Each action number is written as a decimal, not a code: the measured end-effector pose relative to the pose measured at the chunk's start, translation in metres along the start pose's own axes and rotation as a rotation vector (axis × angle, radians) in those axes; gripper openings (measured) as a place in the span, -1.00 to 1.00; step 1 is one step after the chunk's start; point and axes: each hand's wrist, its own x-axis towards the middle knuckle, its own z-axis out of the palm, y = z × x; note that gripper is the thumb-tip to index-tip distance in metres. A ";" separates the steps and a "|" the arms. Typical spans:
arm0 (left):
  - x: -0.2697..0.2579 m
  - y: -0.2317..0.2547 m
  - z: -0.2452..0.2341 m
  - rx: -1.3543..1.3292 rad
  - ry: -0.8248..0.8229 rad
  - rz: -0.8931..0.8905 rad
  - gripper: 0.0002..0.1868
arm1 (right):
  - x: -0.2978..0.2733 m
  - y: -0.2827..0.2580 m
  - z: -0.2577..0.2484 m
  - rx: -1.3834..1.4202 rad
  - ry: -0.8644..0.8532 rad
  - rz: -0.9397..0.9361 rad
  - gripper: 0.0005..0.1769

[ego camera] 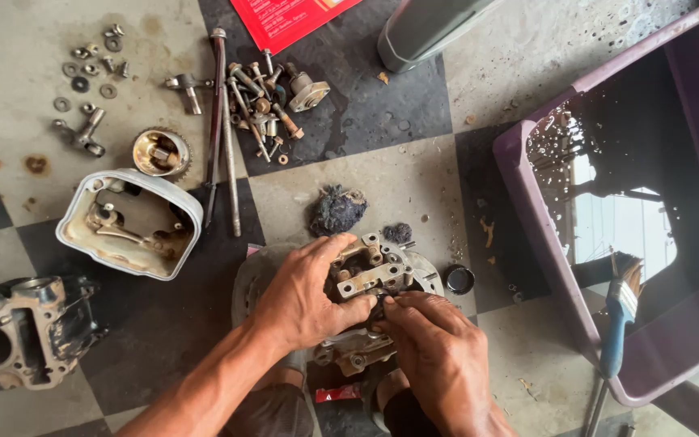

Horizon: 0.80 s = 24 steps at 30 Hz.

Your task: Inspecting, cleaning, and assembling motorcycle engine components, including the camshaft and cylinder head.

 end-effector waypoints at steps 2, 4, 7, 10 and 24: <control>0.000 -0.004 0.002 0.034 0.023 0.069 -0.17 | -0.003 0.002 0.001 -0.021 0.019 -0.029 -0.73; 0.002 0.001 0.001 0.016 0.019 0.064 -0.19 | -0.001 0.002 0.001 -0.024 0.014 -0.021 -0.72; 0.005 0.009 -0.001 -0.023 0.001 0.011 -0.22 | 0.001 0.004 0.004 -0.017 0.027 -0.019 -0.71; 0.006 0.020 -0.004 -0.042 -0.015 -0.073 -0.27 | 0.002 0.005 0.002 -0.028 0.038 -0.050 -0.71; -0.014 0.026 0.021 -0.038 0.295 -0.085 0.05 | -0.005 0.011 -0.010 0.052 0.031 0.040 -0.67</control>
